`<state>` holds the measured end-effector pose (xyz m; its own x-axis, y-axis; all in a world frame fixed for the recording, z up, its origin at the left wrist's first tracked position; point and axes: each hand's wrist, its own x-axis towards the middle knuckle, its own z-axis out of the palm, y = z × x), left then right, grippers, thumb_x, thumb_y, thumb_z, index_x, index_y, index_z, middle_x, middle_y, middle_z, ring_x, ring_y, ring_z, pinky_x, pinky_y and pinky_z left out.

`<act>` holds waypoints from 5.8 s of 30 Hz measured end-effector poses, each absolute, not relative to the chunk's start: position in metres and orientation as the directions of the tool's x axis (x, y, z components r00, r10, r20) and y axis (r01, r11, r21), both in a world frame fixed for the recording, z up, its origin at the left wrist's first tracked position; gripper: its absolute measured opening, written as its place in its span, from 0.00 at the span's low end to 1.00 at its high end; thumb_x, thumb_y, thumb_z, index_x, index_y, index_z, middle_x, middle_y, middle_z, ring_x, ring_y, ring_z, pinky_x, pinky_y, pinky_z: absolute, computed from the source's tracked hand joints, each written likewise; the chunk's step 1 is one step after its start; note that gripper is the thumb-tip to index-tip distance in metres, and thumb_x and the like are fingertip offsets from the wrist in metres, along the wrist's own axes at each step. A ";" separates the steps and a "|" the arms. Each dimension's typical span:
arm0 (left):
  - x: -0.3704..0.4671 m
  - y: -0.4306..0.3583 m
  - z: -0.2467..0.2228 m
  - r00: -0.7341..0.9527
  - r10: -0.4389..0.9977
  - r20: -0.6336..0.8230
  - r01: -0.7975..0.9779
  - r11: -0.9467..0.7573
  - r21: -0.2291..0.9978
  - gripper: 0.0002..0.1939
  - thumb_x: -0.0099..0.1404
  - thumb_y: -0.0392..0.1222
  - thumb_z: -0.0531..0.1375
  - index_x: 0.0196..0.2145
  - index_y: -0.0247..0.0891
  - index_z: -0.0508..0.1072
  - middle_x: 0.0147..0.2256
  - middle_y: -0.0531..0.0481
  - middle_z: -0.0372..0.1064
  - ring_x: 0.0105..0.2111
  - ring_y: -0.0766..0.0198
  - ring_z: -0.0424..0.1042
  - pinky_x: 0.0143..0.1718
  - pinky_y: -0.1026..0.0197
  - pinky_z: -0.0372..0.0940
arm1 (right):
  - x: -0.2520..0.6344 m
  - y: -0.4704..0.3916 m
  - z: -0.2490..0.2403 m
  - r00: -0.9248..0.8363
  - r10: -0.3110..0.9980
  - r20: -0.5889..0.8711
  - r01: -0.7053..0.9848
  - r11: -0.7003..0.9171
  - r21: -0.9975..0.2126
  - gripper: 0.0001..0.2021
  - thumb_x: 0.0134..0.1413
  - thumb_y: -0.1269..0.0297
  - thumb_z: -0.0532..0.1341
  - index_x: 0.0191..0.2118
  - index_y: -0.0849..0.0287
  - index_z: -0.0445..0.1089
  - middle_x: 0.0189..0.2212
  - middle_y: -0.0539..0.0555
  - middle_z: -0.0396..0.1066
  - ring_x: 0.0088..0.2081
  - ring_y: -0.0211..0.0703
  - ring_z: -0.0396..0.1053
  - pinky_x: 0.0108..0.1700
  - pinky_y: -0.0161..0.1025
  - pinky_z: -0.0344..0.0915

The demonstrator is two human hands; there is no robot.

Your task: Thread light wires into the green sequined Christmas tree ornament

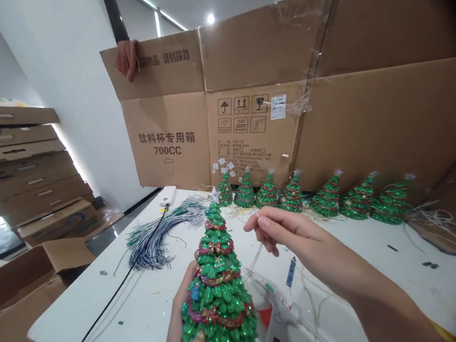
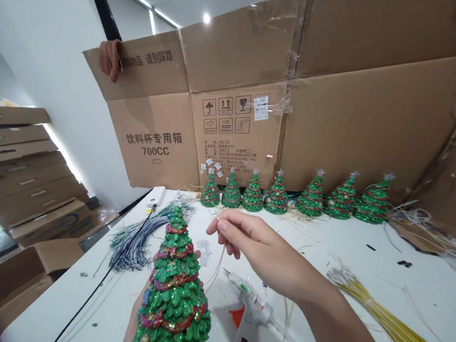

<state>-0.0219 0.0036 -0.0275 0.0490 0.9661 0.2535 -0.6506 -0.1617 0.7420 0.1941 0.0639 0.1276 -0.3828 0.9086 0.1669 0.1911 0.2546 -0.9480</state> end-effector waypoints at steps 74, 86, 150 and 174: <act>-0.010 0.004 -0.012 -0.012 0.965 0.263 -0.444 -0.241 0.863 0.49 0.51 0.60 0.74 0.66 0.42 0.65 0.65 0.40 0.67 0.68 0.34 0.61 0.61 0.47 0.69 | 0.198 0.088 0.099 -0.519 0.840 0.156 0.186 0.289 -0.939 0.06 0.69 0.61 0.60 0.38 0.53 0.71 0.37 0.50 0.76 0.43 0.44 0.74 0.48 0.43 0.67; -0.008 0.015 -0.008 -0.035 0.962 0.269 -0.407 -0.260 0.876 0.45 0.53 0.58 0.73 0.63 0.40 0.64 0.60 0.37 0.71 0.56 0.39 0.74 0.53 0.50 0.72 | 0.220 0.070 0.120 -0.497 0.792 0.355 0.104 0.460 -0.882 0.05 0.68 0.59 0.63 0.42 0.51 0.76 0.39 0.51 0.76 0.43 0.42 0.75 0.47 0.39 0.68; -0.013 0.016 -0.006 0.037 0.958 0.284 -0.330 -0.257 0.908 0.44 0.55 0.57 0.72 0.63 0.41 0.61 0.59 0.37 0.68 0.56 0.40 0.73 0.56 0.47 0.69 | 0.205 0.051 0.132 -0.579 0.649 0.494 0.363 0.747 -0.557 0.08 0.61 0.72 0.64 0.36 0.49 0.74 0.31 0.47 0.76 0.32 0.41 0.73 0.36 0.39 0.67; -0.011 0.015 -0.004 0.025 0.961 0.277 -0.316 -0.256 0.914 0.46 0.53 0.59 0.73 0.63 0.41 0.62 0.58 0.38 0.70 0.55 0.40 0.73 0.57 0.46 0.69 | 0.202 0.044 0.135 -0.618 0.567 0.545 0.330 0.816 -0.475 0.07 0.63 0.74 0.61 0.38 0.53 0.72 0.33 0.47 0.73 0.34 0.37 0.70 0.39 0.37 0.64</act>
